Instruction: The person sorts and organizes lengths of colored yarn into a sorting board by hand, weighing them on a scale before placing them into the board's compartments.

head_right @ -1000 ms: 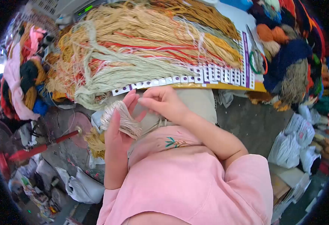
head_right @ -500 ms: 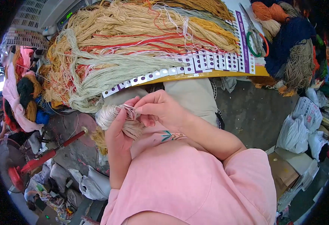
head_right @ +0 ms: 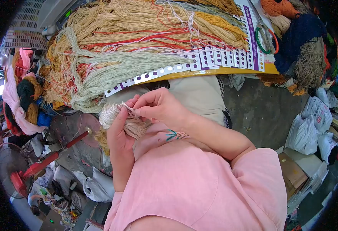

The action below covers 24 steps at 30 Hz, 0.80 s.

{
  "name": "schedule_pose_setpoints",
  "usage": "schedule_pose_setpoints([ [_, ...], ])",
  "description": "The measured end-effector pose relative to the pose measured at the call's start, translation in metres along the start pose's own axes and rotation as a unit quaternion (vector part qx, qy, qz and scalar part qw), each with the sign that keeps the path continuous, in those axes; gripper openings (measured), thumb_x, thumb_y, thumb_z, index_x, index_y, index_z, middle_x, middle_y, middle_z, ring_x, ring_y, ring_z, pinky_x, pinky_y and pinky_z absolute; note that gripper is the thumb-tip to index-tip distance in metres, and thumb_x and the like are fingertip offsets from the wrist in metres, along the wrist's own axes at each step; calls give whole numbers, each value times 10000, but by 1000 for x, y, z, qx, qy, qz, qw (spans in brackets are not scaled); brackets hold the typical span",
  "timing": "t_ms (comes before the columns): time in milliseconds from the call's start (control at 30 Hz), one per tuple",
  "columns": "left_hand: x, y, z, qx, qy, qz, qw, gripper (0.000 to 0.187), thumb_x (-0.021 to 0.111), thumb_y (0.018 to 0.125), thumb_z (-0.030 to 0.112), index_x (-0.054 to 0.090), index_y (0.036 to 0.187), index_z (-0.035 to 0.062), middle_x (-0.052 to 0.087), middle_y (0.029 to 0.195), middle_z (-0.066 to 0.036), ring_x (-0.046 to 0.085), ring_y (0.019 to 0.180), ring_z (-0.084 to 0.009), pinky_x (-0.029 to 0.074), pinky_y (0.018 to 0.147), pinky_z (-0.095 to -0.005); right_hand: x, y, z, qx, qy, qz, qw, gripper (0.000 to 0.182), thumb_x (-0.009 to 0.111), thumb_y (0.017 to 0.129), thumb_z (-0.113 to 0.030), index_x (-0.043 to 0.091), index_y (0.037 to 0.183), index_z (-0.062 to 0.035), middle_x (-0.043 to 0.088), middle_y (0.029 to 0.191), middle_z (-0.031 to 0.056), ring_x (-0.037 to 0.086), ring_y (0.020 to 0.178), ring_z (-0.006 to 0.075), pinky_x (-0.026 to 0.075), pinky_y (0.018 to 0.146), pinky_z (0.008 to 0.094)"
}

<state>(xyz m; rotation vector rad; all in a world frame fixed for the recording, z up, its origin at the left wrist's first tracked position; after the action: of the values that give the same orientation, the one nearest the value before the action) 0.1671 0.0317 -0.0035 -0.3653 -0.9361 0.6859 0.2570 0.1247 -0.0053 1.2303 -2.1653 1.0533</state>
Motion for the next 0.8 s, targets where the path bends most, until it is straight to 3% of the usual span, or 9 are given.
schedule_pose_setpoints([
  [300, -2, -2, 0, -2, -12, -25, 1000, 224, 455, 788, 107, 500, 946, -46, 508, 969, -151, 512, 844, -179, 431, 710, -274, -8, 1, 6, 31, 93, -49, 994, 61, 532, 703, -55, 553, 723, -1, 549, 686, 41, 453, 517, 46, 341, 444, 153],
  [433, -7, -2, -3, -7, -1, -7, 1000, 229, 460, 786, 109, 495, 953, -44, 533, 916, -124, 516, 822, -161, 425, 712, -257, -8, 2, 7, 52, 92, -72, 992, 60, 526, 711, -60, 537, 746, -12, 552, 696, 47, 460, 526, 50, 356, 462, 155],
  [467, -7, -1, -3, -6, -1, -6, 1000, 229, 460, 786, 109, 495, 953, -44, 533, 916, -124, 516, 822, -161, 425, 712, -257, -6, 2, 7, 33, 37, -59, 997, 69, 517, 724, -75, 533, 754, -14, 548, 689, 40, 457, 522, 49, 356, 462, 153],
  [533, -6, -2, -5, -6, 5, 7, 1000, 221, 467, 783, 102, 499, 948, -40, 523, 941, -123, 508, 840, -157, 422, 730, -277, -2, 1, 5, 15, -18, -45, 999, 80, 509, 737, -90, 529, 762, -17, 544, 682, 34, 454, 517, 49, 355, 462, 152],
  [633, -3, -4, -4, -2, 0, -3, 1000, 256, 424, 808, 152, 484, 974, -34, 477, 1026, -126, 482, 897, -163, 409, 769, -327, -3, 0, 3, 35, 24, -14, 999, 103, 508, 750, -111, 527, 793, -20, 517, 644, 3, 444, 521, 38, 341, 458, 151],
  [700, 0, -4, -3, 6, -7, -33, 999, 288, 386, 822, 186, 474, 989, -31, 443, 1069, -126, 463, 929, -169, 396, 787, -353, -13, 3, 11, 81, 166, -40, 982, 109, 520, 748, -112, 537, 796, -15, 513, 632, -6, 454, 541, 39, 362, 486, 161],
  [800, 7, -6, -1, 17, 10, -69, 997, 383, 282, 847, 267, 435, 1041, -26, 374, 1146, -126, 418, 994, -180, 358, 834, -378, -12, 2, 10, 90, 128, -10, 988, 121, 533, 733, -81, 552, 825, -4, 546, 671, 18, 490, 588, 59, 402, 537, 191],
])
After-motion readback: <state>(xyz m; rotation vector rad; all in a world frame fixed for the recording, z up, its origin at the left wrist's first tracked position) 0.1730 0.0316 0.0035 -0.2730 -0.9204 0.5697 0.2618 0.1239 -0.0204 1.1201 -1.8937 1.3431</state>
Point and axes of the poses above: each hand's wrist, its own y-axis towards the middle knuckle, its own x-axis out of the palm, z = x × y, the point moved 2 cm from there along y, towards the middle knuckle
